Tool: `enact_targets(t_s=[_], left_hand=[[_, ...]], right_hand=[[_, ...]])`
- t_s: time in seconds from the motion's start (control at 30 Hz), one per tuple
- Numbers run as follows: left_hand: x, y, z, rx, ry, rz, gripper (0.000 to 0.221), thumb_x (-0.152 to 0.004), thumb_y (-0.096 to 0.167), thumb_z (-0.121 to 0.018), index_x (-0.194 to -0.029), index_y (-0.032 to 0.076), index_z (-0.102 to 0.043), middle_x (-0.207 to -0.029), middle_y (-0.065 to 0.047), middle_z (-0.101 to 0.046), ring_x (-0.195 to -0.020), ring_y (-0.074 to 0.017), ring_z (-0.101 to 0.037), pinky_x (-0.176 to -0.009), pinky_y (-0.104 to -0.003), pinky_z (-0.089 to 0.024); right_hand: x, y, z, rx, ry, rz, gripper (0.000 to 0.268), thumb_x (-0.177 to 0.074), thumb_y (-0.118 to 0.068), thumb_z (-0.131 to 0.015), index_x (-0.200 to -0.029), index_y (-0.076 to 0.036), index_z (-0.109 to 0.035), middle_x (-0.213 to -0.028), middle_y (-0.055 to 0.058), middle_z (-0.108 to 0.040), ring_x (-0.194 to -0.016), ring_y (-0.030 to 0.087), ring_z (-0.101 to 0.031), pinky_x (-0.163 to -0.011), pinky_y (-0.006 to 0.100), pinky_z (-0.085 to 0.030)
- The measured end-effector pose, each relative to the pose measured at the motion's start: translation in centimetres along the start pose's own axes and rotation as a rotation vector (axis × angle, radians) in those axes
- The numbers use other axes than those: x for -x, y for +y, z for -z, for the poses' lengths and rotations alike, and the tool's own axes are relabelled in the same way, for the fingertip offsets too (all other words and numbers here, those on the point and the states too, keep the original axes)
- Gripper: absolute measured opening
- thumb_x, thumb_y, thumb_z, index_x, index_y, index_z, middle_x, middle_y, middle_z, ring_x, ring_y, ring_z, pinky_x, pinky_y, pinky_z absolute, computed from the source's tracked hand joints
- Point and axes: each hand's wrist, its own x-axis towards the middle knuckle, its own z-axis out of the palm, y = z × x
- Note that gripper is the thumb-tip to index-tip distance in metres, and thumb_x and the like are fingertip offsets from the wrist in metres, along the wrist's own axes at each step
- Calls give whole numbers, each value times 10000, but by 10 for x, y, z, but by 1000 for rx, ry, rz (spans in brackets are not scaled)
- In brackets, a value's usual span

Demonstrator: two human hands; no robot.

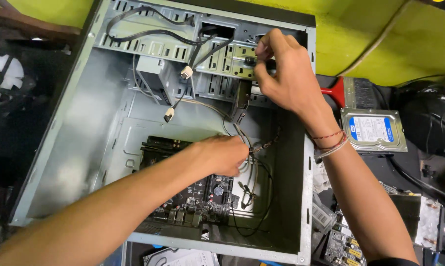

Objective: Repairing a desktop computer by unscrewing components and connecting internal cables

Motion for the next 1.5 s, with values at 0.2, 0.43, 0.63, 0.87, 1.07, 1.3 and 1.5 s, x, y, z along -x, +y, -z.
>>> enact_targets(t_s=[0.2,0.43,0.63,0.87,1.07,1.3,1.5], left_hand=[[40,11,27,84,37,12,307,-837,155,-502,-581,2,-432,-738,-102,-579,-582,-242,-525,-516,-396,-390],[68,-26,27,608,105,-78,186,-763,38,-552,-935,108,-537,-945,-30,-600,-802,-121,-621,-672,-239,-471],[61,-57,25,1037,323,-270,239,-707,-50,-589,-922,17,-508,-907,-138,-617,-856,-187,-629,-749,-244,-544],[64,-64,23,1137,199,-291,212,-708,8,-599,-911,-1,-539,-786,-140,-638,-692,-176,-618,-668,-220,-519],[55,-69,20,1082,297,-387,245,-624,7,-711,-849,26,-615,-781,-77,-661,-704,-115,-626,-664,-190,-538],[56,-67,25,1167,340,-362,235,-717,69,-610,-938,-4,-581,-798,-155,-659,-679,-195,-659,-663,-266,-579],[59,-67,27,1168,353,-361,200,-711,70,-627,-899,12,-592,-798,-122,-659,-679,-169,-644,-658,-238,-567]], right_hand=[[1,2,-1,-10,1,68,128,-721,4,-463,-839,-15,-419,-778,87,-508,-706,230,-461,-657,337,-365],[2,-6,0,-40,-53,160,77,-734,8,-485,-807,-7,-468,-771,72,-539,-707,193,-481,-651,299,-398],[5,-66,20,-254,-555,18,176,-727,-12,-491,-899,-25,-526,-758,50,-630,-619,126,-615,-570,214,-504],[26,-76,6,-316,-561,-274,300,-696,-93,-678,-949,-72,-519,-680,-1,-665,-545,56,-581,-436,172,-400],[34,-72,-5,-525,-368,-495,113,-750,-33,-617,-855,-28,-574,-636,26,-603,-544,52,-523,-495,163,-414],[28,-67,2,-619,-507,-581,221,-841,-117,-485,-677,-10,-588,-574,59,-571,-523,115,-515,-519,225,-413],[28,-66,4,-683,-572,-604,293,-854,-163,-446,-651,-18,-599,-635,71,-607,-613,126,-528,-622,242,-400]])
